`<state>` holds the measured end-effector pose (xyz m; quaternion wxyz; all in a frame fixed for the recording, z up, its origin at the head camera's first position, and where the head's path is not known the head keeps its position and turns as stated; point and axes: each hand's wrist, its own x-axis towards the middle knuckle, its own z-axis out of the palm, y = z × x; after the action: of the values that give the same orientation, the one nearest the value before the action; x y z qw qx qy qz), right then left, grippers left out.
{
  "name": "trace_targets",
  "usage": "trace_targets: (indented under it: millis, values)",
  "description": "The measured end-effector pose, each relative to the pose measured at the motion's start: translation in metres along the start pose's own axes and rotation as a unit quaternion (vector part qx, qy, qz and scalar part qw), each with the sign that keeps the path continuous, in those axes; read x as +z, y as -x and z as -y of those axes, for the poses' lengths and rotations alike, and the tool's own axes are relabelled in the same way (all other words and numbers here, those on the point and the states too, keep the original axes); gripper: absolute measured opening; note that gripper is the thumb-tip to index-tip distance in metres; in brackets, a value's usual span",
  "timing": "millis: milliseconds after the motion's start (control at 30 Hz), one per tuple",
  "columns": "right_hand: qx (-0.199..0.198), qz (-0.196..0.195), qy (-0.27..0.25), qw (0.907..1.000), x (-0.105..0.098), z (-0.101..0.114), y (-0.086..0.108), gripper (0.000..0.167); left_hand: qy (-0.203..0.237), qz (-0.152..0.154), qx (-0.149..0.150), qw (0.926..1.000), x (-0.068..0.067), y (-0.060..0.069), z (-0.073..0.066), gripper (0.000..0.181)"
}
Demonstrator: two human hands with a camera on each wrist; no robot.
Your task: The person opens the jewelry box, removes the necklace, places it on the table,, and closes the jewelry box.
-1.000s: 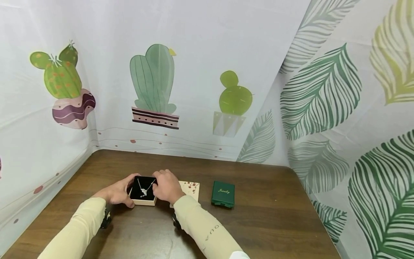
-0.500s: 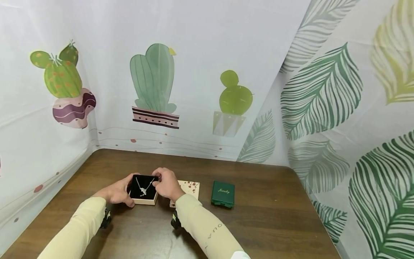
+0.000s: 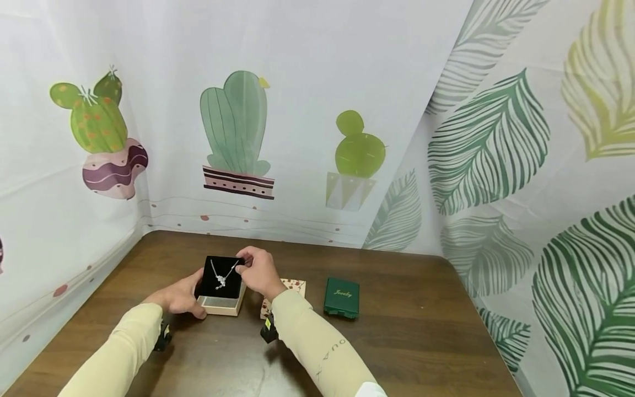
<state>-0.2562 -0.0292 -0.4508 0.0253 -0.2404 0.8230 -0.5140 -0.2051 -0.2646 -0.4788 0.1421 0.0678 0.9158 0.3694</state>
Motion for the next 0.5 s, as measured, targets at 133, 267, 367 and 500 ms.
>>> trace_targets:
  millis: [133, 267, 367, 500]
  values:
    - [0.001, -0.008, -0.016, 0.9998, -0.006, 0.002, -0.002, 0.02, 0.003, -0.003, 0.012, 0.9999, 0.001, 0.001, 0.0, 0.125]
    - [-0.001, -0.011, -0.023, 0.9997, -0.011, 0.002, -0.004, 0.019, -0.014, -0.01, 0.023, 0.9996, 0.001, 0.0, 0.002, 0.123]
    - [0.001, -0.019, -0.03, 0.9994, -0.014, 0.002, -0.005, 0.018, -0.018, -0.011, 0.024, 0.9995, 0.0, -0.001, 0.002, 0.123]
    - [0.003, -0.033, -0.031, 0.999, -0.018, 0.001, -0.007, 0.017, -0.009, -0.006, 0.026, 0.9996, -0.001, -0.002, 0.002, 0.123]
